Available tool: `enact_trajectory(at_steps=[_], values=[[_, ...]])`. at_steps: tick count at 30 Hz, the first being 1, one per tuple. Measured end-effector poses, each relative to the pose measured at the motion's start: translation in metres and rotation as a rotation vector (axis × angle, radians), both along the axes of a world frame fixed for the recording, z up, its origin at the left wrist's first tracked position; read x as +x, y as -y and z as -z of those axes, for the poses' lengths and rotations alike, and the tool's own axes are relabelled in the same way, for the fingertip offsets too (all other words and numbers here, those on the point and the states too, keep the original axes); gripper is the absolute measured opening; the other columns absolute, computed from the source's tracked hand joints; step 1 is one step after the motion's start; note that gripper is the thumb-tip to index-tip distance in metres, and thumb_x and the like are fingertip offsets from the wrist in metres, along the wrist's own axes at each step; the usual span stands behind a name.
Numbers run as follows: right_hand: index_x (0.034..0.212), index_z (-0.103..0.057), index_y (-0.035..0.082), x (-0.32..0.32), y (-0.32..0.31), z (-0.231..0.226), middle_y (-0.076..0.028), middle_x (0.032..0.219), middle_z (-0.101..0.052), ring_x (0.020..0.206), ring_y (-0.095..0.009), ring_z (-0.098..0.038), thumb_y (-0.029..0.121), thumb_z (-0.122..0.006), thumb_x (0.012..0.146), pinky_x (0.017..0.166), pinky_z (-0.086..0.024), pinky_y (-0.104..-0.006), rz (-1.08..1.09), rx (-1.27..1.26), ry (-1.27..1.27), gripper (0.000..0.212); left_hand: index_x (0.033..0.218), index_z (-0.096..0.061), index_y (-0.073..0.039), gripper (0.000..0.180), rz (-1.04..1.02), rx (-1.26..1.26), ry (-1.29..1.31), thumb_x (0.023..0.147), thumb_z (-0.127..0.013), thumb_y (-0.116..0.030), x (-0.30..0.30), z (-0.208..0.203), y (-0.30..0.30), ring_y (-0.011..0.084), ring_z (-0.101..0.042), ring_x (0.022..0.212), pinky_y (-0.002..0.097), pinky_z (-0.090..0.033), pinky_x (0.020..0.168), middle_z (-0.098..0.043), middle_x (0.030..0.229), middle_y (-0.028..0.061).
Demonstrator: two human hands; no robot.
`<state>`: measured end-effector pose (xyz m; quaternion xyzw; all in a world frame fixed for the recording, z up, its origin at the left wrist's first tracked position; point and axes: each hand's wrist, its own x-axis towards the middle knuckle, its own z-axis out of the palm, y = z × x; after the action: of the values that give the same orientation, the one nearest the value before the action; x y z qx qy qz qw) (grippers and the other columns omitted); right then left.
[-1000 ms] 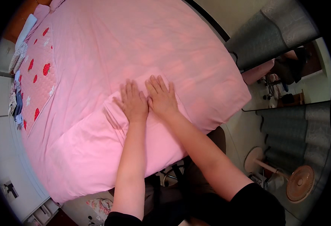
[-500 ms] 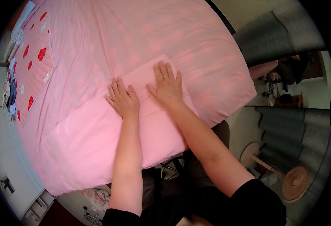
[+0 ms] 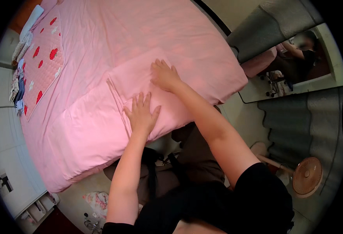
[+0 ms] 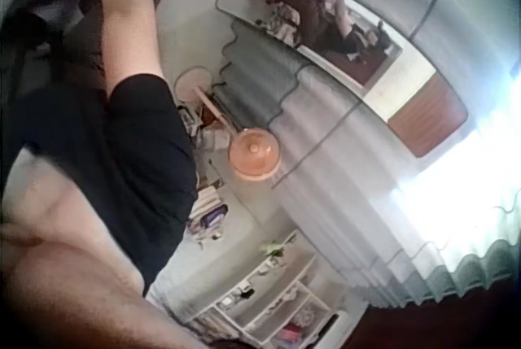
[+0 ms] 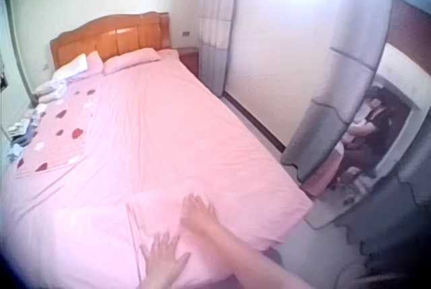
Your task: The person folds a pink bedsheet on a bed. They smooth the sheet, fold it in half multiple times, and roll it into a compact bundle. Finally, they lift the folded sheet and place it on a stack of other folded linens at the head of the bed.
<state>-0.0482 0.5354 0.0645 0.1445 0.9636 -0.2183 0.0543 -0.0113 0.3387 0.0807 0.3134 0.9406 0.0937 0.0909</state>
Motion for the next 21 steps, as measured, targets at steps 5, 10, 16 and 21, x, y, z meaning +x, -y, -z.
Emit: enact_trajectory(at_steps=[5, 10, 16, 21], values=[[0.148, -0.038, 0.011, 0.099, 0.049, -0.044, -0.017, 0.156, -0.032, 0.144, -0.039, -0.028, 0.038, -0.062, 0.088, 0.109, -0.03, -0.0637, 0.049, 0.125, -0.039, 0.07, 0.146, -0.046, -0.017, 0.065, -0.028, 0.069, -0.128, 0.093, -0.05, -0.055, 0.009, 0.011, 0.005, 0.0319, -0.032, 0.143, 0.0697, -0.019, 0.109, -0.041, 0.152, 0.0111], [0.147, -0.042, 0.017, 0.136, 0.052, -0.006, -0.017, 0.156, -0.032, 0.142, -0.042, -0.029, 0.038, -0.062, 0.086, 0.107, -0.033, -0.0614, 0.2, 0.092, -0.27, 0.068, 0.147, -0.044, -0.015, 0.067, 0.021, 0.095, -0.213, 0.091, -0.054, -0.052, 0.023, 0.01, 0.02, 0.0317, -0.031, 0.144, 0.0597, -0.017, 0.116, -0.039, 0.154, 0.0105], [0.146, -0.043, 0.015, 0.137, 0.058, 0.009, -0.016, 0.157, -0.031, 0.141, -0.041, -0.032, 0.04, -0.06, 0.086, 0.109, -0.032, -0.0574, 0.177, 0.184, -0.302, 0.068, 0.149, -0.04, -0.015, 0.071, -0.01, 0.097, -0.225, 0.088, -0.054, -0.05, 0.028, 0.024, 0.049, 0.0319, -0.029, 0.145, 0.0534, -0.016, 0.119, -0.037, 0.155, 0.0119], [0.143, -0.046, 0.011, 0.137, 0.06, 0.011, -0.019, 0.153, -0.038, 0.138, -0.043, -0.037, 0.032, -0.061, 0.08, 0.107, -0.035, -0.0536, 0.184, 0.214, -0.341, 0.068, 0.15, -0.04, -0.015, 0.071, -0.015, 0.123, -0.217, 0.089, -0.05, -0.05, 0.027, 0.035, 0.05, 0.0319, -0.028, 0.146, 0.0536, -0.015, 0.119, -0.036, 0.156, 0.011]])
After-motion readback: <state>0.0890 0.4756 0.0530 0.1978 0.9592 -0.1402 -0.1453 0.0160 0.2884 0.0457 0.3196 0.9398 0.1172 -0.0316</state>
